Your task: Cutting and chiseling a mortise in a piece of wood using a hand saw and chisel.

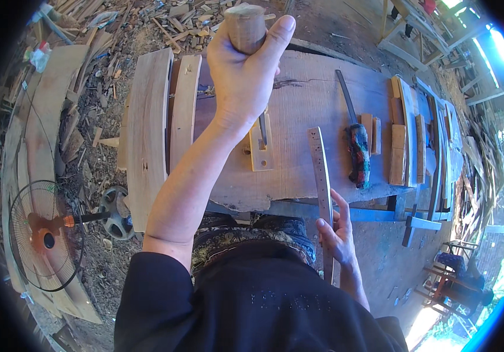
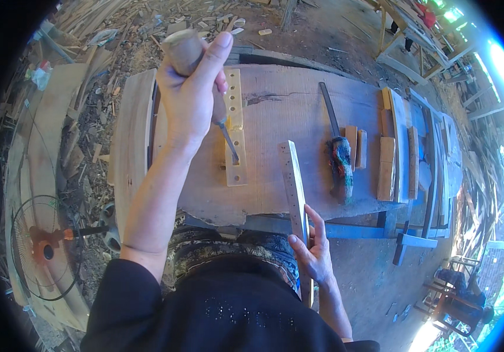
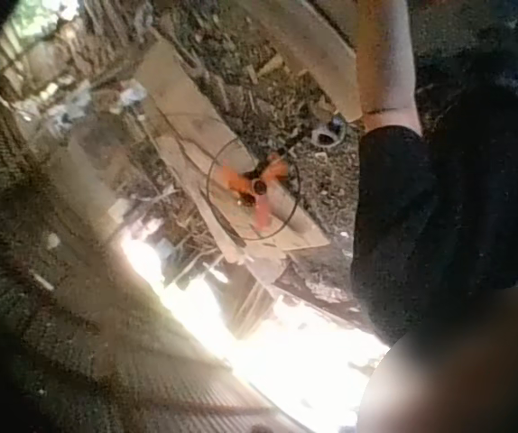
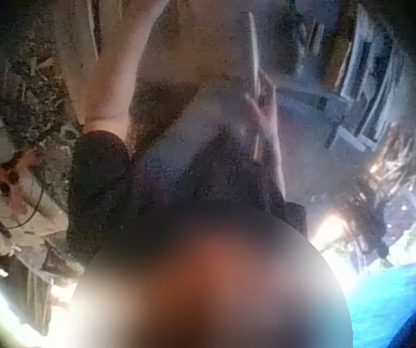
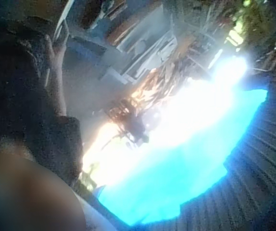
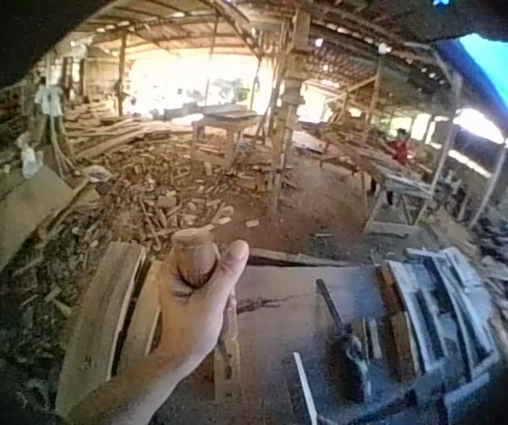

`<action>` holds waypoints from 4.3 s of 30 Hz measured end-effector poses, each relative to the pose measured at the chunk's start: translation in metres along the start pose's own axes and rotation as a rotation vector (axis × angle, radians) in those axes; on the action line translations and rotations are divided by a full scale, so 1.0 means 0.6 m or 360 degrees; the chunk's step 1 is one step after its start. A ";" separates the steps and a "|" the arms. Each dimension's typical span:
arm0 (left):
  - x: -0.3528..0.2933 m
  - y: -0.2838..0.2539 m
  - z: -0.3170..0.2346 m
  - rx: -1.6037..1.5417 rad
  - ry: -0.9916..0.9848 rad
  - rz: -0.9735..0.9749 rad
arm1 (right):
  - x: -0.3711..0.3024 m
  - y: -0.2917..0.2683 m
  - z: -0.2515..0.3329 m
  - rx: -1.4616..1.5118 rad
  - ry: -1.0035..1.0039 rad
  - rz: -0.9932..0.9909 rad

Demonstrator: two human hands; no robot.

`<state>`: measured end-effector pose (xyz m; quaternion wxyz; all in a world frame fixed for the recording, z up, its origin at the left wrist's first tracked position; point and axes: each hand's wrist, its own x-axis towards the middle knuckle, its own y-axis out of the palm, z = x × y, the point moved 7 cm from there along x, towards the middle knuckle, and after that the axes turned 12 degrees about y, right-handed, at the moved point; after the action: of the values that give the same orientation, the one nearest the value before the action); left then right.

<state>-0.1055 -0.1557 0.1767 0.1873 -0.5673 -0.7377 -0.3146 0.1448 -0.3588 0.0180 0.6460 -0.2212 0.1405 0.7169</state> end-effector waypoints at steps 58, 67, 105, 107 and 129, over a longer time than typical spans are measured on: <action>-0.112 0.006 -0.022 -0.0205 0.0054 0.0148 | -0.097 0.091 0.425 -0.1658 -0.0976 -0.0191; -0.108 0.036 -0.017 -0.0296 -0.0084 0.0303 | -0.107 0.043 0.402 -0.1931 -0.1001 -0.0506; -0.141 -0.103 0.021 -0.0891 -0.0086 -0.0316 | -0.028 -0.050 0.194 -0.0010 -0.0499 -0.0337; -0.144 -0.104 0.025 -0.0883 -0.0085 -0.0330 | -0.028 -0.039 0.201 -0.0093 -0.0479 -0.0324; -0.133 -0.020 -0.018 -0.0523 0.0071 -0.0121 | -0.023 -0.024 0.146 -0.0338 -0.0185 -0.0306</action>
<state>-0.0951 -0.2224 0.1310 0.0964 -0.5548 -0.6929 -0.4503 0.1481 -0.3259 0.1017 0.6918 -0.2588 0.0045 0.6741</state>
